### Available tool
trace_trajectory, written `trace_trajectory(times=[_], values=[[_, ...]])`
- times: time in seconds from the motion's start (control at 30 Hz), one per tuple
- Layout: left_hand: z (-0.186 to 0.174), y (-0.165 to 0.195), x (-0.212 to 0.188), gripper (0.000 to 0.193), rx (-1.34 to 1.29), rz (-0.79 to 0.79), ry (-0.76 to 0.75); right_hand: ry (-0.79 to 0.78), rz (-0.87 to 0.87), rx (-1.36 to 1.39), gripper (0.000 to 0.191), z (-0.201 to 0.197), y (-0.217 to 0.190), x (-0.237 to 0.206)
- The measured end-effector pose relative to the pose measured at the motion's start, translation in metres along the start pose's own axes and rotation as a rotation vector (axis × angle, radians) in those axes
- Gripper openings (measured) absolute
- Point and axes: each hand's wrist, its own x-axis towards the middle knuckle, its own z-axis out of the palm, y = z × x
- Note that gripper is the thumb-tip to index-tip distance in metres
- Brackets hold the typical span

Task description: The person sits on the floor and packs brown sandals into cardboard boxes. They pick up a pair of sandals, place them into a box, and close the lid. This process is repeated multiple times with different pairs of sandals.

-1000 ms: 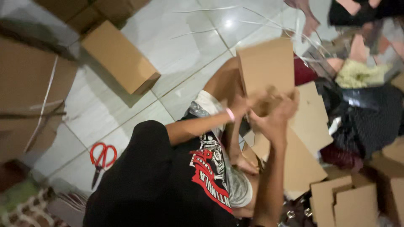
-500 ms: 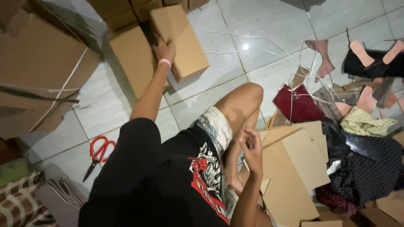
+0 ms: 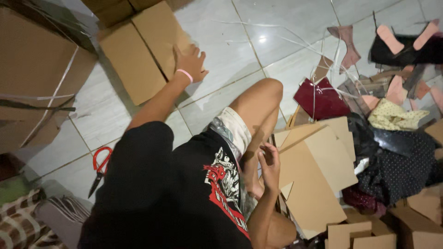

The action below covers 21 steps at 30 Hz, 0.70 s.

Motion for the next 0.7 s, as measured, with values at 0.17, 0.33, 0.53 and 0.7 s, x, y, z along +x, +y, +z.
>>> trace_trajectory(times=[0.17, 0.33, 0.53, 0.7], values=[[0.011, 0.032, 0.004, 0.064, -0.137, 0.266, 0.161, 0.087, 0.029, 0.008, 0.040, -0.005, 0.009, -0.019], [0.020, 0.245, -0.010, 0.047, -0.531, 1.073, 0.103, 0.270, 0.023, -0.020, 0.042, -0.006, 0.026, -0.056], [0.067, 0.456, -0.087, 0.049, -0.117, 1.976, 0.227, 0.614, 0.042, -0.269, 0.041, -0.007, 0.052, -0.118], [0.070, 0.476, -0.087, 0.043, 0.019, 2.231, 0.319, 0.869, 0.053, -0.132, 0.035, -0.004, 0.062, -0.156]])
